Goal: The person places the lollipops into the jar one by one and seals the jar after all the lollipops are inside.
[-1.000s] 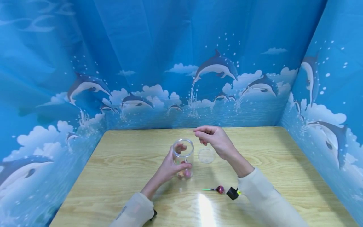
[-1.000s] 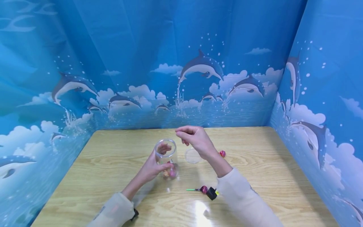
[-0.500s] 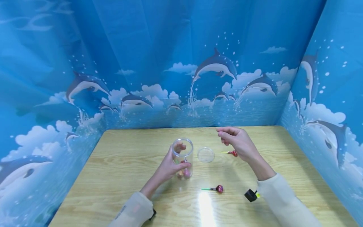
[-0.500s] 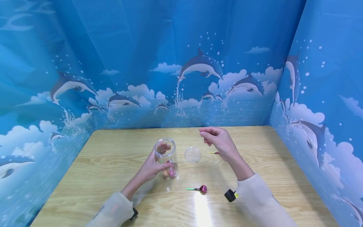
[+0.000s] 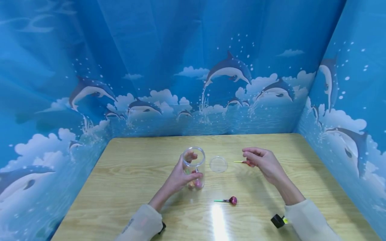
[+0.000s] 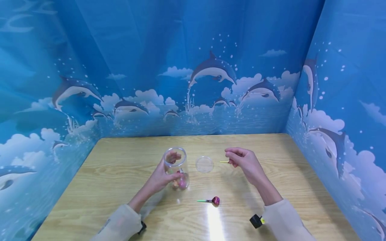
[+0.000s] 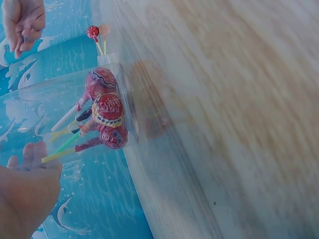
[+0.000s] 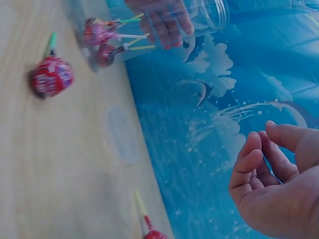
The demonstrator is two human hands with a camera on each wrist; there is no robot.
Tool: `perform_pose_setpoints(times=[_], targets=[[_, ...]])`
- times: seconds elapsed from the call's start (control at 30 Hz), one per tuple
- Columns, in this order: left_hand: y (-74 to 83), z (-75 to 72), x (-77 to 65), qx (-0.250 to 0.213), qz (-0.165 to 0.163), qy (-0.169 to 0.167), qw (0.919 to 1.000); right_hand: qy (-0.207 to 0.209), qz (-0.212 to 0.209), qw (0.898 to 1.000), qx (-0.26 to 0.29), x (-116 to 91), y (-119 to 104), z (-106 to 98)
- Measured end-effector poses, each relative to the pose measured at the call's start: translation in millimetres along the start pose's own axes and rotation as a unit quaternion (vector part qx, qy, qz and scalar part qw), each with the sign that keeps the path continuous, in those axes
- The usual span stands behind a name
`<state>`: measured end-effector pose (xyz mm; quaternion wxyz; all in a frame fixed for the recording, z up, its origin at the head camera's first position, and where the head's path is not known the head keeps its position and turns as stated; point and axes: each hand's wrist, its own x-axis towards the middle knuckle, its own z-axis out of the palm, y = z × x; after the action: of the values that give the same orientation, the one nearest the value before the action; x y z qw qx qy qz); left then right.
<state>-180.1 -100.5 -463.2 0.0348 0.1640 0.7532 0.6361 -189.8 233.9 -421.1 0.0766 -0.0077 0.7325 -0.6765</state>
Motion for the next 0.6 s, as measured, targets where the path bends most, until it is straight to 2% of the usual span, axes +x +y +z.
perform_pose_setpoints(times=[0.3, 0.6], targets=[[-0.7, -0.1, 0.3, 0.005, -0.005, 0.002, 1.0000, 0.003, 0.026, 1.000, 0.004, -10, 27, -12], [-2.4, 0.0, 0.7, 0.006, -0.001, 0.000, 1.0000, -0.007, 0.054, 0.998, 0.002, -5, 54, -27]])
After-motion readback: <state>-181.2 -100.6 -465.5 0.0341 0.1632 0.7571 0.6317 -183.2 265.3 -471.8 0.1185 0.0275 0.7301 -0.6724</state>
